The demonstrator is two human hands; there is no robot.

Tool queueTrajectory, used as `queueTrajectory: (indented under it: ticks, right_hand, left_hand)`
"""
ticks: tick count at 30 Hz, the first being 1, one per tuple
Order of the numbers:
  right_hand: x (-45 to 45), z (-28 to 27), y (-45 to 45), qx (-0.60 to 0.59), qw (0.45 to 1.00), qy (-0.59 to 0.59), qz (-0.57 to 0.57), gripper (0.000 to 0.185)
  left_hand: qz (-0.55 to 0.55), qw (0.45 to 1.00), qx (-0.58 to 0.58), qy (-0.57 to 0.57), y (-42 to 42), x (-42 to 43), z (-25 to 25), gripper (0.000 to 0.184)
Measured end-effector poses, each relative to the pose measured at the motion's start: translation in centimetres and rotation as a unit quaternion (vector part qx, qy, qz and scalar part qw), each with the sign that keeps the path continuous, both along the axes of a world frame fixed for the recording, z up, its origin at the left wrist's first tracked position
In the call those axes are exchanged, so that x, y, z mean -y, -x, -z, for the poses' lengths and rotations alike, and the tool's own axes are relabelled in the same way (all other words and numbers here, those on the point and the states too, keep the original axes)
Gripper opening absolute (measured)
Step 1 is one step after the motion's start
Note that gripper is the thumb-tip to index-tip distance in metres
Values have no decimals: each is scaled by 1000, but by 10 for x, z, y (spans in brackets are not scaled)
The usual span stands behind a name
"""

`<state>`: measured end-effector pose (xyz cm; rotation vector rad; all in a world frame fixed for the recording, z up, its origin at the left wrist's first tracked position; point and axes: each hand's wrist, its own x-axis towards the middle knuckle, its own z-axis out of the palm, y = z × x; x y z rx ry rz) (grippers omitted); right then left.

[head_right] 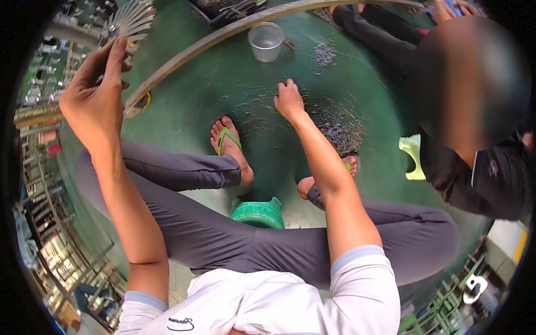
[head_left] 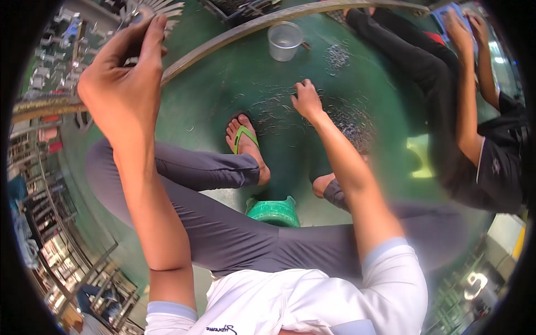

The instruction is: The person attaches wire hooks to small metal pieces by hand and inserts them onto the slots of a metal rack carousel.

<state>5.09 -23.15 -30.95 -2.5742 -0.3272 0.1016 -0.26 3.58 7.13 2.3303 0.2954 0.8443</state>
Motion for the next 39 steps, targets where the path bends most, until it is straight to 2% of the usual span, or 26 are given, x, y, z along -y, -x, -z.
queueTrajectory:
  ticks: [3,4,7,8,9,11,12,13,15,17,19,21,23,27,28,31,33,36,39]
  right_hand:
    - [13,-38,-2,-119,968,144,-170,20]
    - [24,-53,-4,-132,930,196,-283,20]
    - [33,-201,-1,-252,843,315,-357,19]
    - [45,-240,4,-221,840,344,-358,17]
    - [55,-276,3,-207,813,396,-373,17]
    - [80,-362,12,-186,840,397,-319,25]
    - [88,-401,22,-200,871,390,-222,31]
    - [113,-420,29,-150,922,316,-167,34]
    - [156,-460,53,-160,972,164,-47,35]
    - [186,-505,88,-154,966,208,1,23]
    - [249,-492,138,-103,965,177,161,32]
    - [286,-489,167,-316,892,211,247,32]
    - [310,-451,195,-427,829,235,275,31]
    - [323,-327,246,-500,804,216,238,30]
    - [318,-287,258,-514,803,202,223,30]
    - [285,-175,287,-557,796,164,169,29]
    - [255,-116,304,-577,794,137,134,28]
    - [216,-64,321,-595,792,105,91,27]
    - [199,-47,328,-595,795,90,71,27]
  left_hand:
    - [11,997,-70,2,5,0,-14,23]
    - [27,996,-88,-14,7,-3,-18,24]
    - [79,984,-153,-51,13,-1,-48,25]
    - [94,977,-181,-64,20,-1,-58,25]
    - [113,972,-188,-83,23,-6,-62,25]
    - [149,961,-198,-125,29,-18,-67,25]
    - [164,956,-208,-123,33,-21,-69,24]
    - [174,955,-208,-116,37,-22,-70,23]
    - [191,953,-210,-102,44,-27,-70,23]
    - [214,950,-199,-110,47,-39,-65,23]
    - [217,947,-209,-109,55,-43,-71,24]
    - [233,947,-190,-115,55,-50,-70,23]
    - [218,948,-197,-120,55,-56,-74,23]
    - [193,947,-249,-65,49,-63,-78,23]
    - [178,941,-281,-65,47,-59,-85,22]
    - [170,947,-271,33,45,-39,-89,21]
    - [149,944,-292,33,42,-28,-93,16]
    - [128,946,-299,12,34,-8,-95,8]
    - [116,951,-287,-3,21,-5,-87,8]
